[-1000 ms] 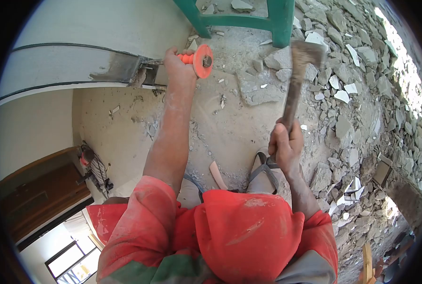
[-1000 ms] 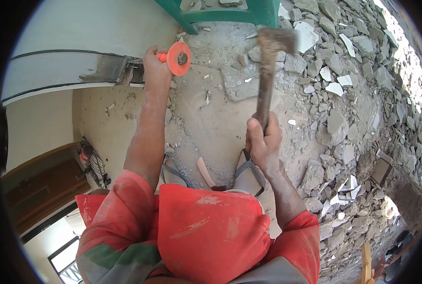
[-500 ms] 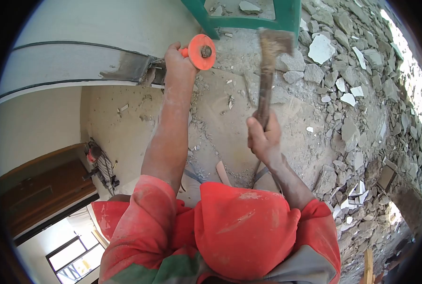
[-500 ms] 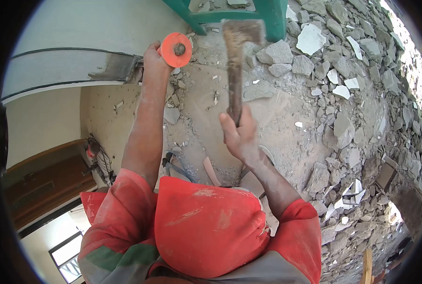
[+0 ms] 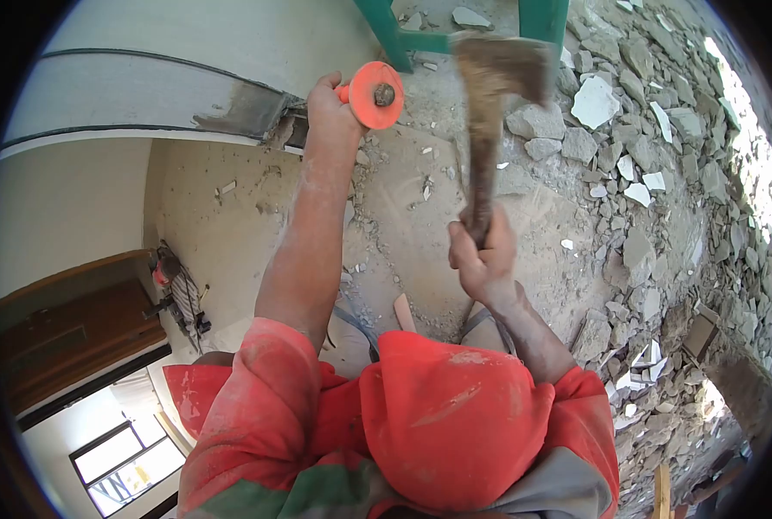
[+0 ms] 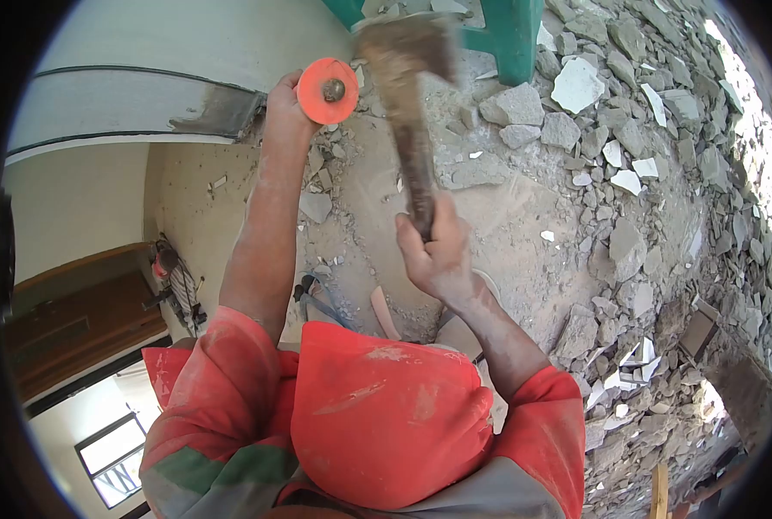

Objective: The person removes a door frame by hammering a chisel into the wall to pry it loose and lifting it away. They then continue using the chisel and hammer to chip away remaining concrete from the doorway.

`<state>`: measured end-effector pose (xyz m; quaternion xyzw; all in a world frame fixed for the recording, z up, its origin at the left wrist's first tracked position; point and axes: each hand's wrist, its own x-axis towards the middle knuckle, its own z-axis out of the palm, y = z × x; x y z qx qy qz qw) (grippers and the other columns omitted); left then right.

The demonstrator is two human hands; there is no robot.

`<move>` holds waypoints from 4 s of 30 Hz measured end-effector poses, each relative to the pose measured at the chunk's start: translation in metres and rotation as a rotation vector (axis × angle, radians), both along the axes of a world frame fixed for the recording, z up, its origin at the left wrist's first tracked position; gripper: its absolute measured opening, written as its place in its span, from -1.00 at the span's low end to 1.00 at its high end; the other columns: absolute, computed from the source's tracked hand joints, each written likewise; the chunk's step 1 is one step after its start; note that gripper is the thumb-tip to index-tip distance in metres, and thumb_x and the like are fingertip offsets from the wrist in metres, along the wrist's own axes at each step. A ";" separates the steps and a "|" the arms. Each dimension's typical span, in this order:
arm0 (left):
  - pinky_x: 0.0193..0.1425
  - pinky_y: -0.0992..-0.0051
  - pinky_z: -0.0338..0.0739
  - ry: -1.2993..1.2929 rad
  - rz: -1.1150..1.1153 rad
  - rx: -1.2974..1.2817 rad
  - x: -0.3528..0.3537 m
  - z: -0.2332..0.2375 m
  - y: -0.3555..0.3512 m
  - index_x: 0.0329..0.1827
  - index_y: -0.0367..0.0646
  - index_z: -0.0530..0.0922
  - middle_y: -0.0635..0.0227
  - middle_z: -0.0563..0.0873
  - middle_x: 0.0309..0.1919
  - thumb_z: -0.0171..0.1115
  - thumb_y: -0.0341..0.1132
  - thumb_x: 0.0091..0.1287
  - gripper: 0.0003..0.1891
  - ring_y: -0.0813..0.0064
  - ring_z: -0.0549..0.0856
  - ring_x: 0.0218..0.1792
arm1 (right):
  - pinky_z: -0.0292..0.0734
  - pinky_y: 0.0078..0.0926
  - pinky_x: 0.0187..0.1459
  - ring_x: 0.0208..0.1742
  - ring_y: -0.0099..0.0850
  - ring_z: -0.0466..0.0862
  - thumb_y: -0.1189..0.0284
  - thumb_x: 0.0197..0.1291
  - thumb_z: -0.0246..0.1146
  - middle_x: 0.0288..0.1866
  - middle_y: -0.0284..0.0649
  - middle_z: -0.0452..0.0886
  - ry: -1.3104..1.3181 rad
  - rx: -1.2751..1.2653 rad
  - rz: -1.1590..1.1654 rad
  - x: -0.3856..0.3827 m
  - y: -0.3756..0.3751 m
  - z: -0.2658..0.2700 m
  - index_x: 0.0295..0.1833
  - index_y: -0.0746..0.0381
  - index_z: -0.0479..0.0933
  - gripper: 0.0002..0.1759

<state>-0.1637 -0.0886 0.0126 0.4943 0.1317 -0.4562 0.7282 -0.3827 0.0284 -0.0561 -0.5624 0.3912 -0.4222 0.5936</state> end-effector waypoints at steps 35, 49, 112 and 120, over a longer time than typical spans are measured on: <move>-0.28 0.25 0.60 0.147 0.084 -0.125 0.033 -0.043 -0.016 -0.28 -0.23 0.24 0.26 0.47 -0.49 -0.06 -0.29 0.41 -0.81 0.34 0.53 -0.47 | 0.57 -0.37 -0.52 -0.69 -0.48 0.44 0.39 0.37 0.03 -0.60 -0.23 0.46 -0.720 -0.311 -0.812 -0.041 -0.081 0.063 -0.16 0.29 0.25 -0.82; -0.08 0.14 0.59 0.103 0.060 -0.085 0.033 -0.040 -0.017 -0.22 -0.27 0.32 0.14 0.53 -0.29 -0.09 -0.29 0.44 -0.81 0.25 0.60 -0.25 | 0.51 -0.44 -0.53 -0.57 -0.41 0.60 0.51 0.30 0.05 -0.55 -0.14 0.55 -0.505 -0.176 -0.861 -0.044 -0.075 0.045 -0.14 0.30 0.27 -0.88; 0.31 0.01 0.42 0.187 0.061 -0.085 0.024 -0.028 -0.022 0.10 -0.38 0.30 0.08 0.47 0.12 -0.12 -0.25 0.49 -0.67 0.17 0.52 0.19 | 0.53 -0.55 -0.42 -0.39 -0.50 0.63 0.33 0.36 0.15 -0.31 -0.11 0.62 -0.124 -0.035 -0.241 -0.058 -0.020 -0.015 0.02 0.36 0.37 -0.68; 0.29 0.06 0.43 0.201 0.100 -0.092 0.034 -0.037 -0.027 0.09 -0.35 0.31 0.10 0.48 0.09 -0.13 -0.23 0.50 -0.68 0.18 0.52 0.17 | 0.56 -0.34 -0.48 -0.56 -0.48 0.50 0.64 0.25 0.04 -0.43 -0.15 0.54 -0.765 -0.192 -0.884 -0.022 -0.105 0.050 -0.17 0.30 0.27 -0.90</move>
